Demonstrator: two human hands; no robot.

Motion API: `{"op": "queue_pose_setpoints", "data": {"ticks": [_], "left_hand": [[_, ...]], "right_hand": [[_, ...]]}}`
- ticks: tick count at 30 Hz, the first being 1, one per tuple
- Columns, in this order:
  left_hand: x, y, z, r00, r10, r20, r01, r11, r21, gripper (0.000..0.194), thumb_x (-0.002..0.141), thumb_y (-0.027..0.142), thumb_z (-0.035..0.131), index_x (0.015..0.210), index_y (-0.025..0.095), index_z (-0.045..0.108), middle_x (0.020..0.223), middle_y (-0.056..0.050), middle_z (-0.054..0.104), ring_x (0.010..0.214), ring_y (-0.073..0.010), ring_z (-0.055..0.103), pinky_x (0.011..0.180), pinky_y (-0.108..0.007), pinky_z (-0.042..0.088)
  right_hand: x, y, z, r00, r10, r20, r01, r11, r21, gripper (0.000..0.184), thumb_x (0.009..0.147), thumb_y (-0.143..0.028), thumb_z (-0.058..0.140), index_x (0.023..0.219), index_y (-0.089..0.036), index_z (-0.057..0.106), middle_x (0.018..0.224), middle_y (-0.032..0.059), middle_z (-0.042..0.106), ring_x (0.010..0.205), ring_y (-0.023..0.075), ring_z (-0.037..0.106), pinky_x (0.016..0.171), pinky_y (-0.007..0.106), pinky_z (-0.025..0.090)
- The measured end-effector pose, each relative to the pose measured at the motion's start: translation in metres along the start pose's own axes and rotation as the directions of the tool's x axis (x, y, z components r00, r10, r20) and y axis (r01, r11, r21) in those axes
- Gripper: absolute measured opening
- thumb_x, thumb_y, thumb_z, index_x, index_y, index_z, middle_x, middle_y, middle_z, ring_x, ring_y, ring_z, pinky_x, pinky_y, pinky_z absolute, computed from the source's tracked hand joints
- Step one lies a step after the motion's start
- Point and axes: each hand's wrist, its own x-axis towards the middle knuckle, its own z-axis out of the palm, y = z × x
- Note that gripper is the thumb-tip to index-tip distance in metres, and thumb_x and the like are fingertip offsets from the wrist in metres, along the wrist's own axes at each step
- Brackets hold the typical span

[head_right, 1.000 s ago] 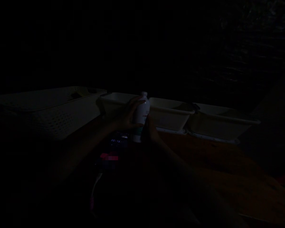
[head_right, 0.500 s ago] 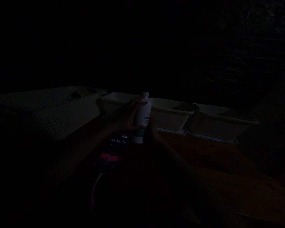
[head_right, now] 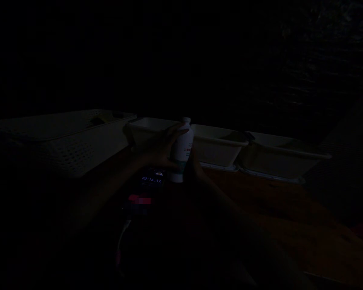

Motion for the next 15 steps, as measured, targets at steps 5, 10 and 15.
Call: {"op": "queue_pose_setpoints", "data": {"ticks": [5, 10, 15], "left_hand": [[-0.0002, 0.0001, -0.0008, 1.000, -0.013, 0.015, 0.014, 1.000, -0.028, 0.119, 0.049, 0.037, 0.085, 0.144, 0.032, 0.014, 0.152, -0.012, 0.010, 0.141, -0.0349, 0.011, 0.112, -0.059, 0.020], [0.0002, 0.0007, 0.0009, 1.000, -0.010, 0.004, 0.010, 1.000, -0.010, 0.116, 0.052, 0.039, 0.083, 0.144, 0.031, 0.013, 0.152, -0.012, 0.010, 0.141, -0.0347, 0.011, 0.111, -0.059, 0.021], [0.0007, 0.0011, 0.0021, 1.000, -0.026, 0.008, 0.026, 1.000, 0.002, 0.115, 0.053, 0.041, 0.082, 0.144, 0.031, 0.013, 0.153, -0.012, 0.010, 0.141, -0.0349, 0.011, 0.111, -0.059, 0.022]], "right_hand": [[0.0016, 0.0007, -0.0022, 1.000, -0.012, 0.024, 0.012, 1.000, -0.022, 0.058, 0.091, -0.056, 0.023, 0.108, -0.012, 0.057, 0.093, 0.0064, 0.067, 0.096, 0.0163, 0.062, 0.079, 0.032, 0.052], [0.0011, 0.0003, -0.0023, 1.000, -0.026, 0.017, 0.027, 0.999, -0.045, 0.057, 0.091, -0.055, 0.022, 0.109, -0.013, 0.057, 0.094, 0.0061, 0.067, 0.097, 0.0169, 0.062, 0.078, 0.033, 0.052], [-0.0020, -0.0010, -0.0014, 0.999, -0.033, -0.025, 0.031, 0.996, -0.083, 0.057, 0.091, -0.054, 0.022, 0.109, -0.012, 0.057, 0.095, 0.0072, 0.066, 0.099, 0.0172, 0.061, 0.077, 0.034, 0.052]]}}
